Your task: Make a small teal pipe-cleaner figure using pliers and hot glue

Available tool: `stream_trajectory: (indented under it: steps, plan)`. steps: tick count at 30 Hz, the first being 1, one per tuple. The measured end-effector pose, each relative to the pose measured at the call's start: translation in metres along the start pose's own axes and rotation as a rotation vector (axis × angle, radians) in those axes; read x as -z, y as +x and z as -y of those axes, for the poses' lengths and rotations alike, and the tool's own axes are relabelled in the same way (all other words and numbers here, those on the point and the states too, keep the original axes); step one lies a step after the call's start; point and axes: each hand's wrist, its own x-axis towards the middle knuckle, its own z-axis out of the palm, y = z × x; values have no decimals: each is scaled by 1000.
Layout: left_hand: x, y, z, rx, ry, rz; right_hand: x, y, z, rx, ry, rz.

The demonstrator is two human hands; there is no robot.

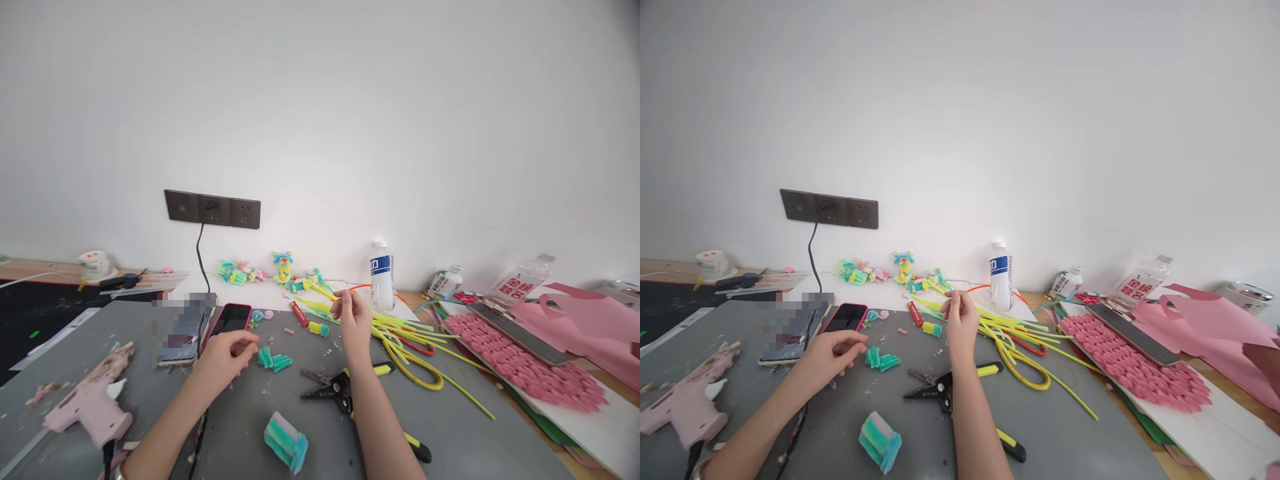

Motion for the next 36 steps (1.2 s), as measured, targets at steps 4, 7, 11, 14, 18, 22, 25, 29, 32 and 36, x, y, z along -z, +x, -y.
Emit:
stream_trajectory:
  steps: [4, 7, 11, 14, 18, 22, 25, 29, 32, 36]
  plan:
    - [4, -17, -18, -406, 143, 77, 1, 3, -2, -13, 12, 8]
    - [-5, -37, -29, -661, 173, 774, -1, 2, -3, -15, 32, 45]
    - [-20, -45, -26, -550, 339, 865, -2, 3, -2, -23, 57, 76]
    - [-19, -38, -23, -468, 299, 796, -1, 4, -1, -20, 61, 63]
    - [-9, -25, -23, -415, 239, 457, 2, 5, 0, -22, 87, -9]
    - [-6, -9, -12, -273, 115, 106, 4, 5, 2, -44, 126, -91]
    - [-8, 1, 0, -224, 23, 63, 4, 5, 3, -55, 127, -119]
    - [-9, 10, 9, -224, 351, -55, 9, 9, -2, -85, -180, -54]
    - [-9, 12, 13, -189, 472, -100, 17, 10, -12, -150, -460, 53]
    - [-8, 11, 16, -256, 465, -188, 24, 8, -24, -224, -674, 110]
